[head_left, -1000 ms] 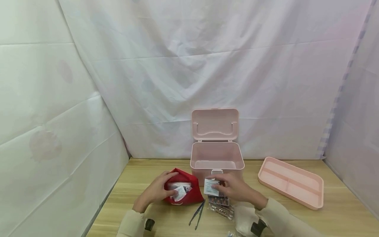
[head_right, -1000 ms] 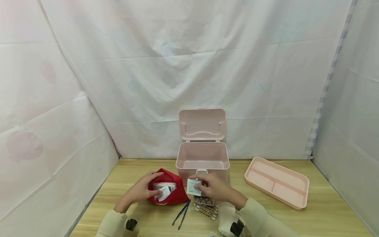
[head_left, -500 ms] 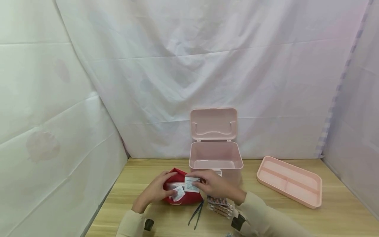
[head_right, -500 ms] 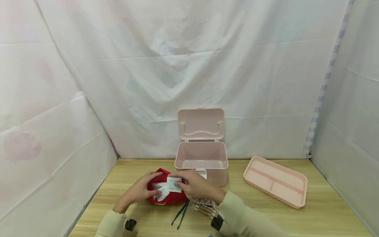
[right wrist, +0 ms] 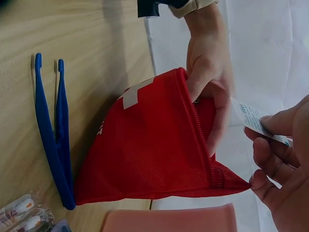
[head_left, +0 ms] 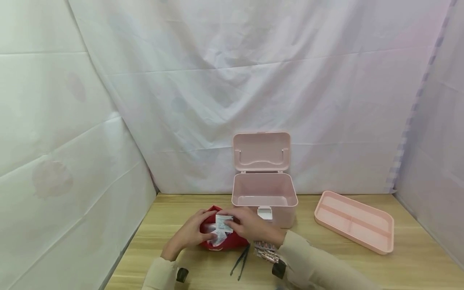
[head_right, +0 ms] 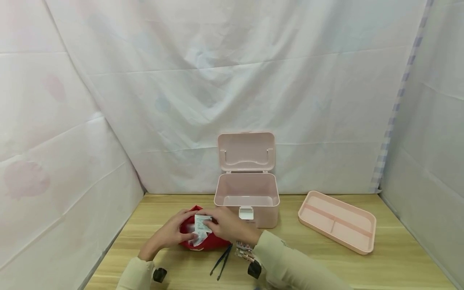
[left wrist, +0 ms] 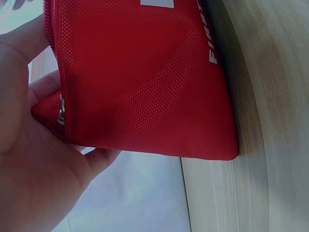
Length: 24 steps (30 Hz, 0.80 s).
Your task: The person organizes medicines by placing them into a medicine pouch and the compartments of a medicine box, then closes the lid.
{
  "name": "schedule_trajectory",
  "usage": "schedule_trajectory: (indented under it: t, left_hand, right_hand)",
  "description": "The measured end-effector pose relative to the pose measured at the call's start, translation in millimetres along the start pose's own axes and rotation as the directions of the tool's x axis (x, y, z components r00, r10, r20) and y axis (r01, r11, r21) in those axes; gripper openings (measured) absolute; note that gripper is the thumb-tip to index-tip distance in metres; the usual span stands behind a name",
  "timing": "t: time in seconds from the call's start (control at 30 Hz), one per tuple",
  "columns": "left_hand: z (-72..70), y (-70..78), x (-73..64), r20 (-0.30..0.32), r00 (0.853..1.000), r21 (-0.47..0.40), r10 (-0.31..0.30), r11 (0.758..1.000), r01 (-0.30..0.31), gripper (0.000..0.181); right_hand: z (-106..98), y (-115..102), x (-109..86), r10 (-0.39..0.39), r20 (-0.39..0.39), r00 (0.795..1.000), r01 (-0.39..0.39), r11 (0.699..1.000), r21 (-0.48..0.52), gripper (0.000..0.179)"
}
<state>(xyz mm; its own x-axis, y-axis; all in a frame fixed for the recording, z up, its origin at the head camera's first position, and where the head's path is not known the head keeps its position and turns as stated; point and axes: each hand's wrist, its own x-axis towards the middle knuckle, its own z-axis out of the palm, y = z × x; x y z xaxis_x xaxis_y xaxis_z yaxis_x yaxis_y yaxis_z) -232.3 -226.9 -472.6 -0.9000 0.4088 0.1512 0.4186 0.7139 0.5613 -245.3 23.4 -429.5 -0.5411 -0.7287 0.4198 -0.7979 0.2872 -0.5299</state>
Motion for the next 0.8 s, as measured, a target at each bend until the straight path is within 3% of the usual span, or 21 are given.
schedule_trajectory:
  t: [0.2, 0.53, 0.8]
  left_hand:
    - [-0.5, 0.5, -1.8, -0.002, 1.000, -0.010, -0.005, 1.000, 0.005, 0.069]
    - [-1.4, 0.3, -1.1, -0.011, 1.000, -0.027, 0.018, 0.999, -0.018, 0.067]
    - [-1.4, 1.2, -0.2, -0.019, 0.999, -0.019, 0.039, 0.999, -0.040, 0.069]
  right_hand:
    - [9, 1, 9.1, 0.023, 0.042, 0.999, -0.021, 0.999, -0.044, 0.035]
    - [20, 5, 17.9, -0.041, 0.087, 0.995, 0.060, 0.972, -0.228, 0.040]
    - [25, 5, 19.8, -0.051, 0.106, 0.993, 0.082, 0.948, -0.306, 0.035]
